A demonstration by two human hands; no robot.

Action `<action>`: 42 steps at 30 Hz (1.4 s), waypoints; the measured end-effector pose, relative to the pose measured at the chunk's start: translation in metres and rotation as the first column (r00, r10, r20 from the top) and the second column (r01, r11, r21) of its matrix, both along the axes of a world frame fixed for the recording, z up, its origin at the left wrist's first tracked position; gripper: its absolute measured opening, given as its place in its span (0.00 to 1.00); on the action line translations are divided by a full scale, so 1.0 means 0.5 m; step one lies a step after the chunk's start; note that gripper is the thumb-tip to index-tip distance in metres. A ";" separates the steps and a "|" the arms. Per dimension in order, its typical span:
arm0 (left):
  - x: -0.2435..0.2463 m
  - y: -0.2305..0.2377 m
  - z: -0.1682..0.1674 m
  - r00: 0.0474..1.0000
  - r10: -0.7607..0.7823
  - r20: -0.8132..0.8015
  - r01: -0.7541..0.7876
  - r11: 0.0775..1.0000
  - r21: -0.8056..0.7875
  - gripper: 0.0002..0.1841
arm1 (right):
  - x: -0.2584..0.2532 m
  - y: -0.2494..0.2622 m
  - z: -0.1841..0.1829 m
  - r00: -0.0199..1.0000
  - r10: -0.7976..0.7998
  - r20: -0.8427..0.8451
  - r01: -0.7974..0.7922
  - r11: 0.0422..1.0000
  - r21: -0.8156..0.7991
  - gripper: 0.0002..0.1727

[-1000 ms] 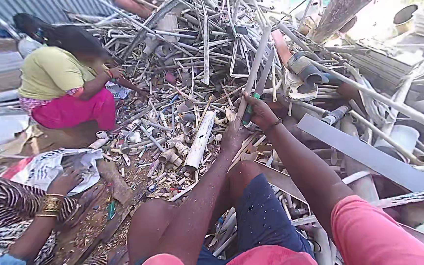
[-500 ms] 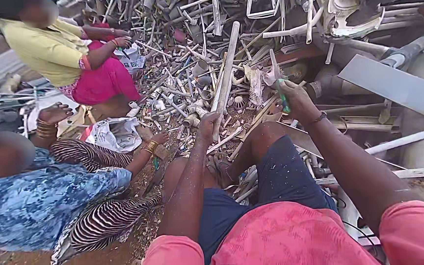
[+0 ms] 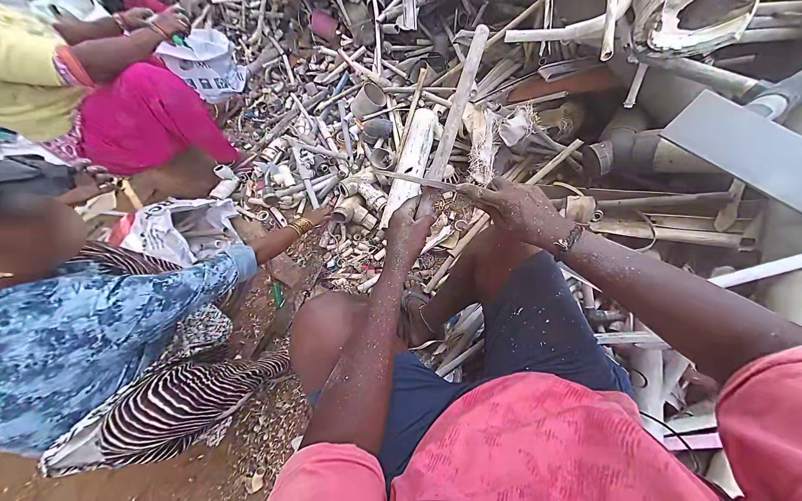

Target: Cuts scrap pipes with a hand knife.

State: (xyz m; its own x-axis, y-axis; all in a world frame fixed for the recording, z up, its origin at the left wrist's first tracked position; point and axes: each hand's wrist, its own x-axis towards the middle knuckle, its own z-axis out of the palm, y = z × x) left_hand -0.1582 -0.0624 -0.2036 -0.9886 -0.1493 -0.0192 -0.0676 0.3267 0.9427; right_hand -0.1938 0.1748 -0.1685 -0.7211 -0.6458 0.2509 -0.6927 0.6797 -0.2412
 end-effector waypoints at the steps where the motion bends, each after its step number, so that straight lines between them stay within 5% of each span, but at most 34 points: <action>1: -0.003 0.002 -0.002 1.000 0.012 0.000 -0.012 1.000 -0.017 0.19 | -0.017 0.004 -0.003 1.000 0.001 -0.026 -0.001 1.000 0.011 0.27; 7: 0.004 0.000 0.007 0.996 0.053 0.072 -0.047 0.995 -0.091 0.20 | -0.105 0.046 0.037 0.931 -0.364 0.035 0.366 0.928 -0.077 0.26; 11: 0.009 0.001 0.015 0.997 0.055 0.053 -0.044 0.978 -0.205 0.22 | -0.034 0.033 0.012 0.999 -0.011 -0.047 0.011 1.000 0.008 0.24; 17: 0.033 0.021 0.031 0.991 0.094 0.093 -0.048 0.910 -0.411 0.22 | -0.107 0.087 0.056 0.927 -0.376 -0.003 0.376 0.926 -0.029 0.25; 20: 0.034 0.029 0.032 0.979 0.156 0.128 -0.068 0.851 -0.521 0.22 | -0.031 0.062 0.052 0.995 -0.097 -0.018 0.098 0.989 0.113 0.25; 22: 0.033 0.033 0.040 0.977 0.176 0.117 -0.083 0.831 -0.551 0.21 | -0.035 0.067 0.042 0.995 -0.039 -0.091 0.046 0.996 0.082 0.24; 26: 0.043 0.044 0.039 0.978 0.169 0.124 -0.075 0.835 -0.545 0.21 | -0.127 0.123 0.096 0.861 -0.508 0.011 0.508 0.861 -0.019 0.26; 31: 0.039 0.046 0.051 0.979 0.174 0.104 -0.093 0.842 -0.532 0.22 | -0.038 0.077 0.056 0.988 -0.064 -0.141 0.074 0.995 0.066 0.26; 36: 0.050 0.058 0.042 0.983 0.161 0.087 -0.095 0.856 -0.509 0.22 | -0.121 0.118 0.115 0.876 -0.483 0.018 0.483 0.875 -0.022 0.28; 40: 0.050 0.049 0.036 0.988 0.146 0.050 -0.103 0.866 -0.489 0.23 | -0.047 0.086 0.074 0.987 -0.090 -0.135 0.100 0.993 0.068 0.26; 42: 0.045 0.047 0.036 0.992 0.121 0.034 -0.092 0.886 -0.454 0.25 | -0.072 0.096 0.076 0.976 -0.130 -0.175 0.136 0.990 0.026 0.26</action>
